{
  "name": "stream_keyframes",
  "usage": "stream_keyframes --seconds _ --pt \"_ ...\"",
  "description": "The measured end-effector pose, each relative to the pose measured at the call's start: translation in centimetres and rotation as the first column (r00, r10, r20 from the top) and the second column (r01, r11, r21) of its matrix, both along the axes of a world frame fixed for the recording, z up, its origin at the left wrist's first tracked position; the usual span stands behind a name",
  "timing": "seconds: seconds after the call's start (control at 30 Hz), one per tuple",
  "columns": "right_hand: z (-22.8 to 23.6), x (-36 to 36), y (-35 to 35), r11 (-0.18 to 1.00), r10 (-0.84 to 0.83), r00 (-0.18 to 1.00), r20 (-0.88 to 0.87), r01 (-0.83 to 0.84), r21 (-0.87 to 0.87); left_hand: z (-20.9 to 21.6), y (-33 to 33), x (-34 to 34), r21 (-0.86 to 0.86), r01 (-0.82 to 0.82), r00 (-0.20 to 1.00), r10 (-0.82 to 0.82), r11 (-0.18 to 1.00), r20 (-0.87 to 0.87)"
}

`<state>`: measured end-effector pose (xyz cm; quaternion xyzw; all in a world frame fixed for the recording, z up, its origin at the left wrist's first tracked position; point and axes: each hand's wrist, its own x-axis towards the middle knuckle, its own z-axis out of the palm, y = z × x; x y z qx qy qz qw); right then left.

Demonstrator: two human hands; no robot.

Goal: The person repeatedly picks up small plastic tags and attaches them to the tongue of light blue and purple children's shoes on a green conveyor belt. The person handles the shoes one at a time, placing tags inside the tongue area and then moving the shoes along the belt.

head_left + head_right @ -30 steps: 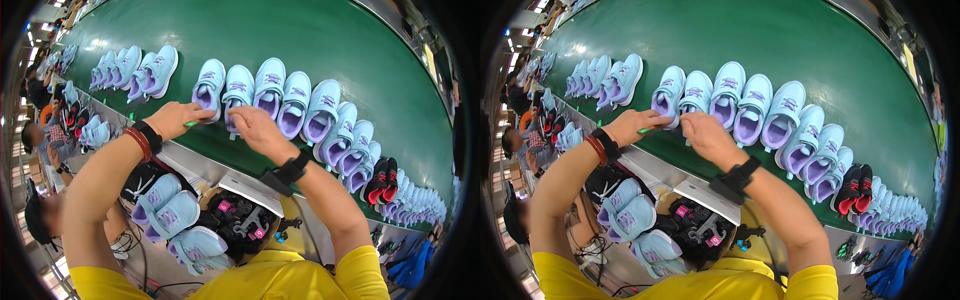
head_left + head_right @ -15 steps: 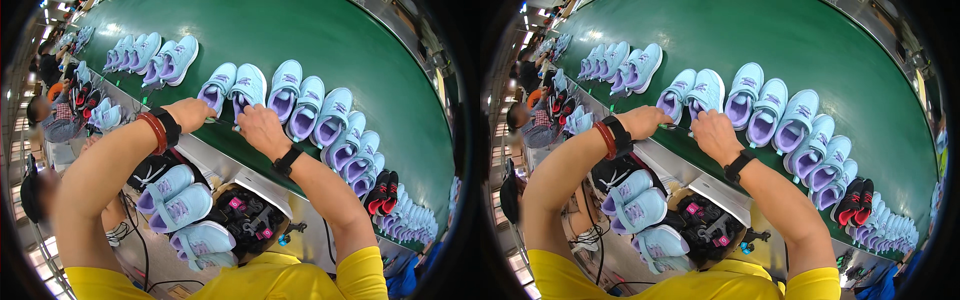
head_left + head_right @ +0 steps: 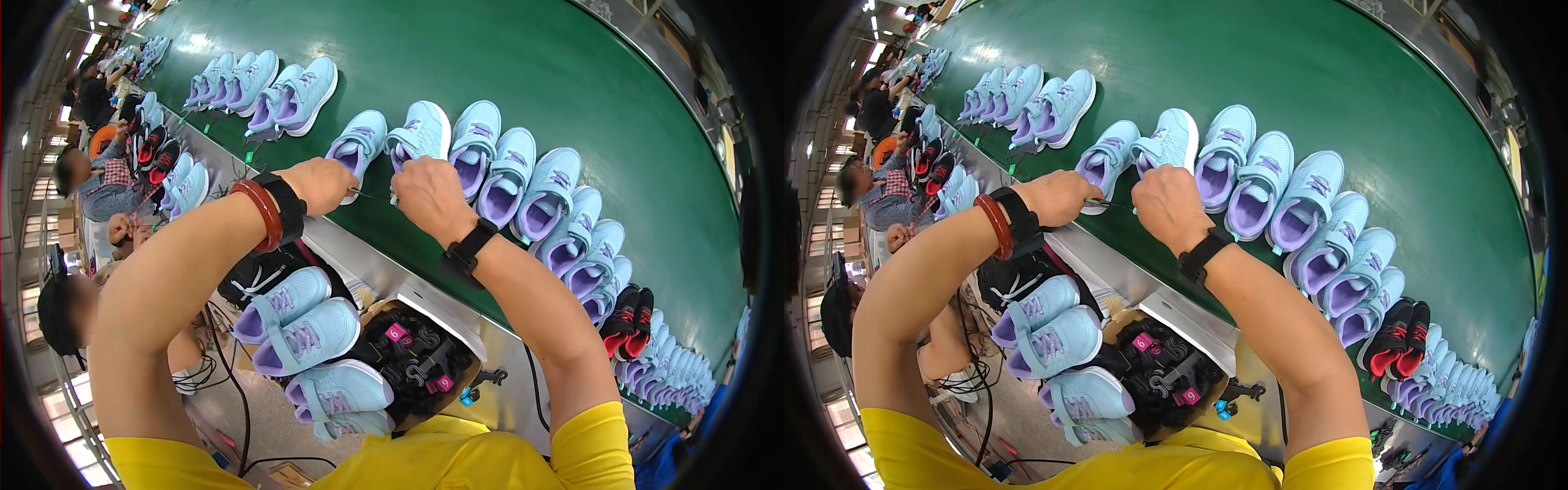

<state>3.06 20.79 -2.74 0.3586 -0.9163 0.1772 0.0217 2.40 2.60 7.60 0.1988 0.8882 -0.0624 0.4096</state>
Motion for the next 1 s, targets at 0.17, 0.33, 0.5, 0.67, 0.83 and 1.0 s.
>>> stream_keyframes --seconds 0.17,0.33,0.5,0.67,0.83,1.0 --pt "0.2 -0.1 0.0 1.000 -0.009 1.000 -0.010 0.009 0.012 -0.1 -0.3 0.1 0.069 -0.121 0.993 0.121 0.990 -0.003" --pt "0.4 -0.2 0.4 1.000 -0.007 0.999 -0.039 0.006 -0.027 -0.1 -0.4 0.1 0.067 -0.202 0.979 0.203 0.977 -0.009" --pt "1.1 -0.5 0.8 1.000 -0.008 1.000 -0.023 0.007 -0.019 0.0 0.1 0.3 0.026 -0.247 0.969 0.247 0.969 0.007" --pt "1.6 -0.7 1.0 1.000 0.013 1.000 -0.007 -0.013 -0.012 -0.3 -1.3 0.6 0.116 -0.235 0.970 0.240 0.965 -0.031" --pt "1.4 -0.9 1.1 1.000 -0.015 1.000 0.026 0.015 0.018 0.2 -0.2 1.1 0.108 -0.266 0.962 0.271 0.958 -0.040" --pt "1.2 -1.0 1.1 0.999 -0.030 0.999 0.016 0.029 0.021 -0.2 -0.7 1.3 0.130 -0.245 0.967 0.252 0.961 -0.038"
